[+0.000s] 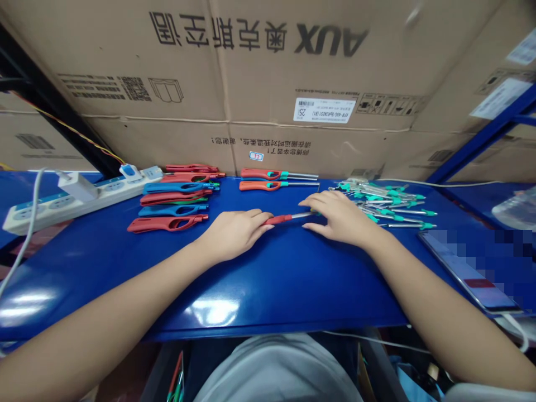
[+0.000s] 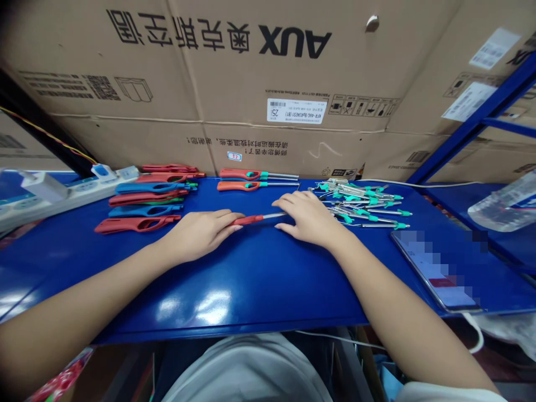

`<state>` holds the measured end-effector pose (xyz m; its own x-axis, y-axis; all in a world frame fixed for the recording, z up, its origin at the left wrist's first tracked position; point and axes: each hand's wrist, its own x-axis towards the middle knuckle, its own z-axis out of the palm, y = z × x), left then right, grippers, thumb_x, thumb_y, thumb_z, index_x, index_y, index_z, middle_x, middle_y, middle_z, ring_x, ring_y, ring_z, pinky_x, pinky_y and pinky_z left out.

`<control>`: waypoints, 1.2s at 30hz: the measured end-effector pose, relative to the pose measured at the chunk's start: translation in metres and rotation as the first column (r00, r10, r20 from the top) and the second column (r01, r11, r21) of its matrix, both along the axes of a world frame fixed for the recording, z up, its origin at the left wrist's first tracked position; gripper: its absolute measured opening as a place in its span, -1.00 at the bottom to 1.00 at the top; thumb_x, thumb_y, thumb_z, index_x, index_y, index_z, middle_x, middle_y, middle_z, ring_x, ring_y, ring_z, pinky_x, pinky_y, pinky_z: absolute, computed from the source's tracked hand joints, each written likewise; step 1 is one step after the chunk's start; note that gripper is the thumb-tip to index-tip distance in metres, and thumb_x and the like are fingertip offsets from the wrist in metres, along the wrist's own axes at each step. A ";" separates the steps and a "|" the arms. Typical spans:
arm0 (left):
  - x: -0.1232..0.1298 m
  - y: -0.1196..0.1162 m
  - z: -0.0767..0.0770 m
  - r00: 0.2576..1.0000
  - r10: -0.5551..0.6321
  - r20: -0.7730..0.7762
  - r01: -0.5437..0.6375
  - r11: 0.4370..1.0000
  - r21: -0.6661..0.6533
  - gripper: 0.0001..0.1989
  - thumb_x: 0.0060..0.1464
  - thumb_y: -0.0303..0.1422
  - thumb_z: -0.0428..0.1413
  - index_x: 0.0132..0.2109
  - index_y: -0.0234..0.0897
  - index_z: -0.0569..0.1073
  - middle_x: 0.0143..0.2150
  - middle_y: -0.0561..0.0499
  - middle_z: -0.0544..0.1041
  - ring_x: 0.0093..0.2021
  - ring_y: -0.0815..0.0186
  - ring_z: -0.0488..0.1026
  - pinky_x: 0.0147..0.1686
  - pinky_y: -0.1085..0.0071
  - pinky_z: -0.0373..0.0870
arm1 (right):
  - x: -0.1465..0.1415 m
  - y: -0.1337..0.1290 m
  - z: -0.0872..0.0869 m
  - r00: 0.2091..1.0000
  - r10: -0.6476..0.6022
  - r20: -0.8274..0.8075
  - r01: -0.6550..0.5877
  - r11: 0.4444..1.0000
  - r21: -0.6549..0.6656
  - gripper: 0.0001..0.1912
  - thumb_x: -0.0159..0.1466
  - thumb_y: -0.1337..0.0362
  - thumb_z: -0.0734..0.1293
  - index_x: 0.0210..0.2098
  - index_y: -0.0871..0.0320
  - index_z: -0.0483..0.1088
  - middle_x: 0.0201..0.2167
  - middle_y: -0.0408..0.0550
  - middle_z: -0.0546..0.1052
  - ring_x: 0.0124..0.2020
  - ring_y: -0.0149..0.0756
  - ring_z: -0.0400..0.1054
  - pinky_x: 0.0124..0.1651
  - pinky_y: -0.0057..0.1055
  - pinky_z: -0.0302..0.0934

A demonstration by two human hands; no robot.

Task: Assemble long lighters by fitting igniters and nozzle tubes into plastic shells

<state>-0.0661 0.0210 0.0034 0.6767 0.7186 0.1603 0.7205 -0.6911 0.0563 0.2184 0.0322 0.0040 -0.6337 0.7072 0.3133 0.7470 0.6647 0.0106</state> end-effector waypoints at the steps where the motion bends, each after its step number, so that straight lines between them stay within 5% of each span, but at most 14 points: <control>1: -0.001 0.002 0.000 1.000 0.015 0.000 -0.015 1.000 0.001 -0.60 0.45 -0.15 -0.18 0.18 -0.15 0.42 0.05 -0.04 0.58 -0.06 0.17 0.57 -0.28 0.38 0.37 | 0.006 0.003 0.000 0.999 -0.032 -0.004 0.032 0.999 -0.008 -0.59 0.29 0.16 0.42 0.10 0.14 0.45 0.02 0.10 0.57 0.05 0.05 0.41 0.10 -0.01 0.20; 5: -0.004 0.005 0.002 0.999 0.035 0.010 -0.035 0.999 -0.015 -0.61 0.44 -0.16 -0.17 0.18 -0.14 0.43 0.05 -0.05 0.58 -0.03 0.16 0.56 -0.25 0.39 0.38 | 0.017 0.012 -0.001 0.999 -0.028 -0.038 0.028 0.999 -0.018 -0.81 0.37 0.26 0.34 -0.08 0.13 0.55 -0.16 0.05 0.62 -0.10 -0.06 0.45 0.04 -0.08 0.22; 11: 0.000 -0.001 0.003 0.997 -0.007 0.076 0.012 0.997 -0.075 -0.62 0.43 -0.16 -0.14 0.21 -0.12 0.41 0.09 -0.04 0.57 -0.03 0.16 0.56 -0.16 0.34 0.42 | -0.003 0.005 -0.006 0.983 0.139 -0.119 -0.138 0.990 0.013 -0.78 0.40 0.24 0.31 -0.05 0.15 0.54 -0.18 0.03 0.64 -0.14 -0.16 0.46 -0.01 -0.18 0.24; 15: 0.003 -0.002 0.000 0.957 0.018 0.290 0.071 0.953 -0.293 -0.60 0.42 -0.12 -0.14 -0.04 -0.22 0.51 -0.11 -0.04 0.62 -0.15 0.21 0.56 -0.17 0.33 0.43 | -0.014 0.000 -0.010 0.964 0.217 -0.153 -0.205 0.974 0.095 -0.75 0.43 0.25 0.27 -0.01 0.17 0.53 -0.16 0.07 0.63 -0.16 -0.17 0.46 -0.07 -0.19 0.30; 17: 0.004 -0.001 -0.001 0.917 0.152 0.370 0.089 0.824 -0.560 -0.52 0.38 -0.03 -0.14 -0.22 -0.27 0.49 -0.38 0.00 0.56 -0.44 0.30 0.50 -0.41 0.39 0.41 | -0.016 -0.001 -0.011 0.944 0.297 -0.147 -0.281 0.952 0.119 -0.74 0.45 0.28 0.23 0.00 0.16 0.52 -0.17 0.07 0.64 -0.15 -0.17 0.46 -0.05 -0.16 0.35; 19: 0.006 0.000 0.000 0.866 0.322 0.383 0.134 0.588 -0.797 -0.52 0.33 0.02 -0.09 -0.22 -0.29 0.49 -0.48 0.04 0.49 -0.63 0.37 0.34 -0.64 0.46 0.27 | -0.017 -0.001 -0.012 0.912 0.389 -0.130 -0.370 0.917 0.149 -0.73 0.45 0.31 0.21 0.00 0.16 0.52 -0.17 0.05 0.65 -0.14 -0.19 0.47 0.03 -0.13 0.38; 21: 0.006 0.001 0.003 0.816 0.440 0.375 0.212 0.375 -0.902 -0.55 0.29 0.01 -0.03 -0.12 -0.30 0.51 -0.45 0.03 0.50 -0.68 0.41 0.29 -0.74 0.49 0.17 | -0.018 -0.002 -0.011 0.885 0.448 -0.123 -0.423 0.887 0.186 -0.72 0.45 0.35 0.21 0.02 0.17 0.51 -0.15 0.02 0.65 -0.11 -0.21 0.48 0.12 -0.09 0.37; 23: 0.007 0.001 0.006 0.784 0.503 0.364 0.275 0.244 -0.930 -0.55 0.27 -0.01 0.00 -0.07 -0.32 0.53 -0.44 0.01 0.50 -0.68 0.43 0.27 -0.77 0.50 0.15 | -0.018 -0.003 -0.011 0.879 0.455 -0.138 -0.425 0.882 0.201 -0.71 0.45 0.36 0.21 0.05 0.14 0.50 -0.11 0.00 0.65 -0.07 -0.21 0.49 0.17 -0.06 0.37; 25: 0.007 0.002 0.008 0.775 0.530 0.343 0.290 0.183 -0.939 -0.53 0.27 0.00 -0.01 -0.09 -0.33 0.55 -0.46 0.02 0.47 -0.69 0.44 0.24 -0.77 0.49 0.14 | -0.018 -0.004 -0.011 0.889 0.428 -0.164 -0.397 0.898 0.192 -0.70 0.45 0.33 0.22 0.08 0.09 0.49 -0.09 -0.02 0.64 -0.03 -0.20 0.48 0.18 -0.02 0.36; 27: 0.007 0.002 0.008 0.781 0.524 0.341 0.259 0.224 -0.939 -0.54 0.27 0.00 -0.01 -0.08 -0.31 0.54 -0.45 0.02 0.48 -0.68 0.43 0.24 -0.75 0.47 0.16 | -0.019 -0.003 -0.013 0.903 0.390 -0.178 -0.360 0.916 0.180 -0.69 0.45 0.31 0.22 0.10 0.08 0.48 -0.07 0.01 0.64 -0.01 -0.18 0.48 0.18 0.01 0.36; 28: 0.007 0.003 0.007 0.792 0.504 0.345 0.218 0.294 -0.930 -0.54 0.27 0.00 -0.01 -0.10 -0.30 0.54 -0.45 0.03 0.49 -0.68 0.41 0.25 -0.74 0.47 0.17 | -0.019 -0.002 -0.013 0.912 0.373 -0.172 -0.345 0.923 0.170 -0.69 0.45 0.30 0.22 0.11 0.10 0.48 -0.06 0.04 0.63 -0.01 -0.16 0.48 0.17 0.02 0.35; 30: 0.006 0.003 0.005 0.831 0.423 0.360 0.101 0.521 -0.847 -0.55 0.27 0.02 -0.02 -0.21 -0.28 0.52 -0.47 0.04 0.48 -0.64 0.39 0.29 -0.67 0.46 0.19 | -0.019 0.001 -0.015 0.930 0.340 -0.141 -0.320 0.936 0.143 -0.68 0.44 0.27 0.23 0.12 0.17 0.47 -0.05 0.11 0.62 -0.03 -0.12 0.48 0.14 0.03 0.35; 33: 0.005 0.000 0.004 0.905 0.243 0.349 -0.016 0.840 -0.542 -0.51 0.32 0.00 -0.06 -0.38 -0.26 0.45 -0.50 0.04 0.47 -0.51 0.33 0.39 -0.48 0.43 0.24 | -0.018 0.004 -0.016 0.953 0.283 -0.103 -0.274 0.957 0.094 -0.67 0.44 0.24 0.26 0.11 0.23 0.47 -0.07 0.16 0.61 -0.06 -0.10 0.46 0.10 -0.02 0.34; 36: 0.005 -0.005 0.005 0.947 0.099 0.306 0.012 0.940 -0.342 -0.54 0.36 -0.07 -0.08 -0.37 -0.26 0.46 -0.42 0.01 0.53 -0.41 0.29 0.44 -0.35 0.40 0.25 | -0.016 0.004 -0.015 0.959 0.267 -0.093 -0.265 0.963 0.042 -0.72 0.44 0.22 0.25 0.02 0.19 0.50 -0.13 0.12 0.61 -0.08 -0.13 0.43 0.03 -0.11 0.32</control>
<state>-0.0612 0.0158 0.0085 0.5977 0.7950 0.1038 0.6559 -0.5593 0.5069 0.2021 0.0367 -0.0110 -0.7635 0.5071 0.3999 0.5417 0.8400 -0.0311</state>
